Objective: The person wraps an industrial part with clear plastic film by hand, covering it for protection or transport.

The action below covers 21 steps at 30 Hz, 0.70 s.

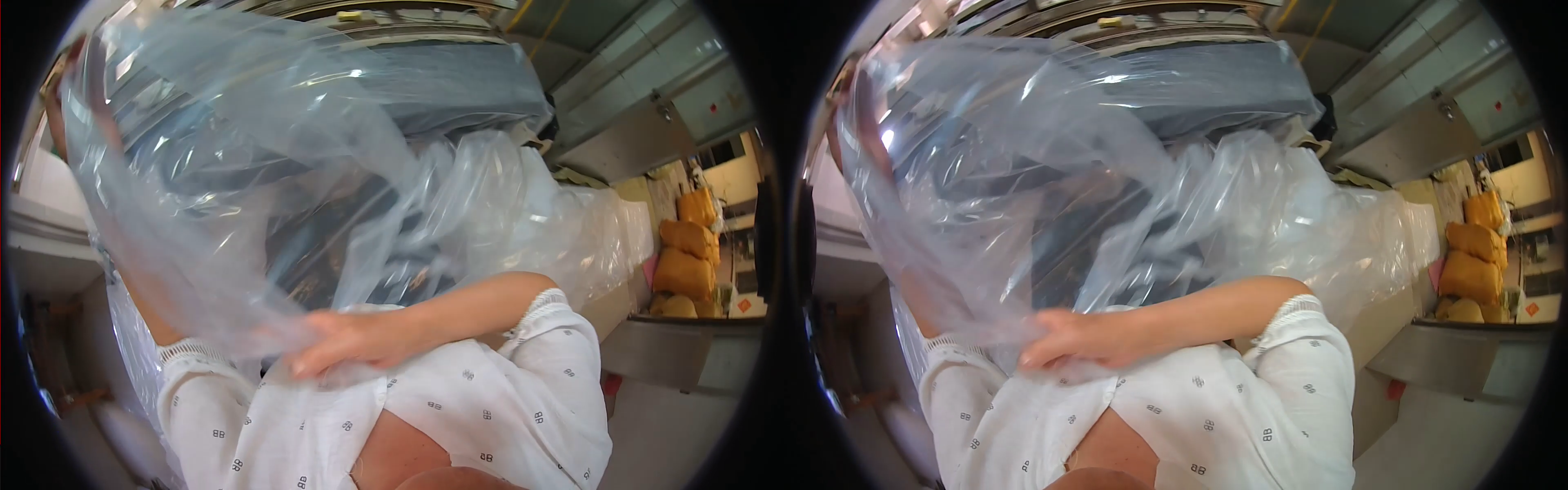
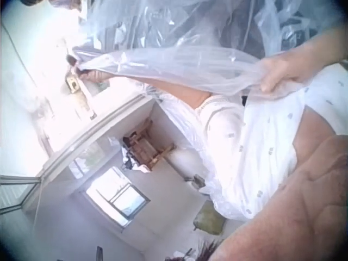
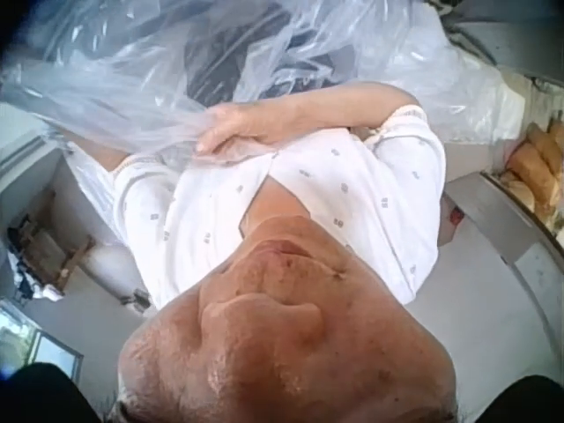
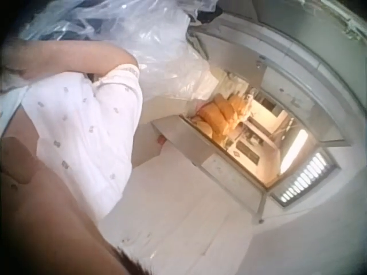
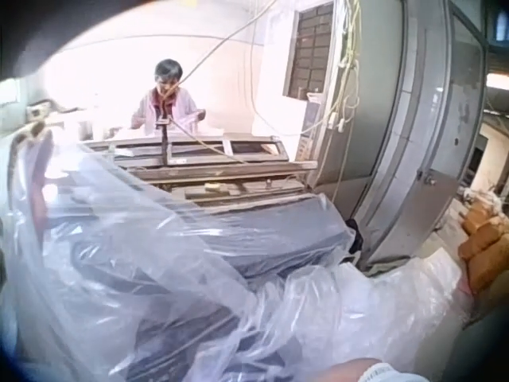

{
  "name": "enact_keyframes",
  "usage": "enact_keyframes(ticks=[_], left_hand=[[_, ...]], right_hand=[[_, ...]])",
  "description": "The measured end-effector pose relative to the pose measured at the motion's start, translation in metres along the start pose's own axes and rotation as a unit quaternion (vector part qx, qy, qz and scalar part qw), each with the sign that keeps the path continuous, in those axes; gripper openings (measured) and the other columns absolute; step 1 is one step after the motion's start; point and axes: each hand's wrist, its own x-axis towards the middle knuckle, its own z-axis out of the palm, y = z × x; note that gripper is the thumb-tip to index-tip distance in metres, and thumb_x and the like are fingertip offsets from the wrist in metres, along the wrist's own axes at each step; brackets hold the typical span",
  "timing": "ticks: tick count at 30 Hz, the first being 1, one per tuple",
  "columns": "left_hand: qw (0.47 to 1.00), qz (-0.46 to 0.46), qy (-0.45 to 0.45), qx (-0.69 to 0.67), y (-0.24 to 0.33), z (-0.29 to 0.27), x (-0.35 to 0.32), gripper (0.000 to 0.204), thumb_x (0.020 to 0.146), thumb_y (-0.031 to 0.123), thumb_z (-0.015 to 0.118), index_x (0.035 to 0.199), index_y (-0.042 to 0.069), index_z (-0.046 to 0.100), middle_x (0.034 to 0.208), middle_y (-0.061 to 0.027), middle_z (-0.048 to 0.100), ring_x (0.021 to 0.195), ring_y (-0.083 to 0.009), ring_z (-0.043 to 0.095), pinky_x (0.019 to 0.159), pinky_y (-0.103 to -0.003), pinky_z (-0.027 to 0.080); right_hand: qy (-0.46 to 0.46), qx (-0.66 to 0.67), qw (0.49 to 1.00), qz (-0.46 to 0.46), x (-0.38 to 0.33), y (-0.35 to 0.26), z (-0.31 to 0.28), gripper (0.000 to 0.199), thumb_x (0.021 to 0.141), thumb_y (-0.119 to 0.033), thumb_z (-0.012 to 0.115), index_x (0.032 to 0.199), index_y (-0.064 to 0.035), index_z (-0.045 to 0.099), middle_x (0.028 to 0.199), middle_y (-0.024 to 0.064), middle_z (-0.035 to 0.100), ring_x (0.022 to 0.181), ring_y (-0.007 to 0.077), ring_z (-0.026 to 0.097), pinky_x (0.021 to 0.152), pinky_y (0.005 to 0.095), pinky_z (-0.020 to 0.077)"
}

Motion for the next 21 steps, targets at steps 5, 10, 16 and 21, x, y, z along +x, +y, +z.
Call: enact_keyframes(ticks=[5,10,16,21], left_hand=[[0.965,-0.157,0.116,0.172,0.065,-0.133,-0.102,0.011,0.083,0.009,0.054,0.091,0.002,0.052,0.105,-0.0084,0.054,0.091,-0.0177,0.053,0.08,-0.029,0.043],[0.86,-0.314,0.014,0.402,0.094,-0.279,-0.202,0.012,0.088,0.005,0.049,0.099,0.004,0.054,0.114,-0.0068,0.051,0.093,-0.0143,0.051,0.083,-0.025,0.041],[0.698,-0.461,-0.156,0.525,0.123,-0.274,-0.21,0.016,0.082,0.005,0.054,0.097,0.004,0.059,0.095,-0.0045,0.056,0.083,-0.014,0.052,0.073,-0.025,0.041],[0.83,-0.297,-0.168,0.441,0.044,-0.16,-0.128,0.028,0.077,0.01,0.061,0.104,0.006,0.06,0.1,-0.0051,0.058,0.093,-0.0181,0.054,0.076,-0.027,0.041]], right_hand=[[-0.086,-0.491,0.829,-0.254,0.054,-0.046,0.012,0.063,0.078,-0.043,0.06,0.124,-0.0036,0.041,0.109,0.0085,0.05,0.095,0.0175,0.049,0.081,0.028,0.043],[0.081,-0.706,0.629,-0.316,0.122,-0.162,-0.061,0.041,0.082,-0.021,0.058,0.12,-0.0059,0.049,0.119,0.01,0.05,0.106,0.0233,0.05,0.088,0.0366,0.0413],[0.096,-0.841,0.425,-0.32,0.147,-0.165,-0.13,0.044,0.075,-0.025,0.064,0.113,-0.0073,0.053,0.12,0.0068,0.05,0.114,0.0251,0.045,0.094,0.0405,0.0361],[0.135,-0.845,0.433,-0.283,0.145,-0.158,-0.134,0.049,0.074,-0.023,0.065,0.118,-0.0088,0.049,0.126,0.0064,0.046,0.121,0.0246,0.039,0.101,0.0466,0.0285]])
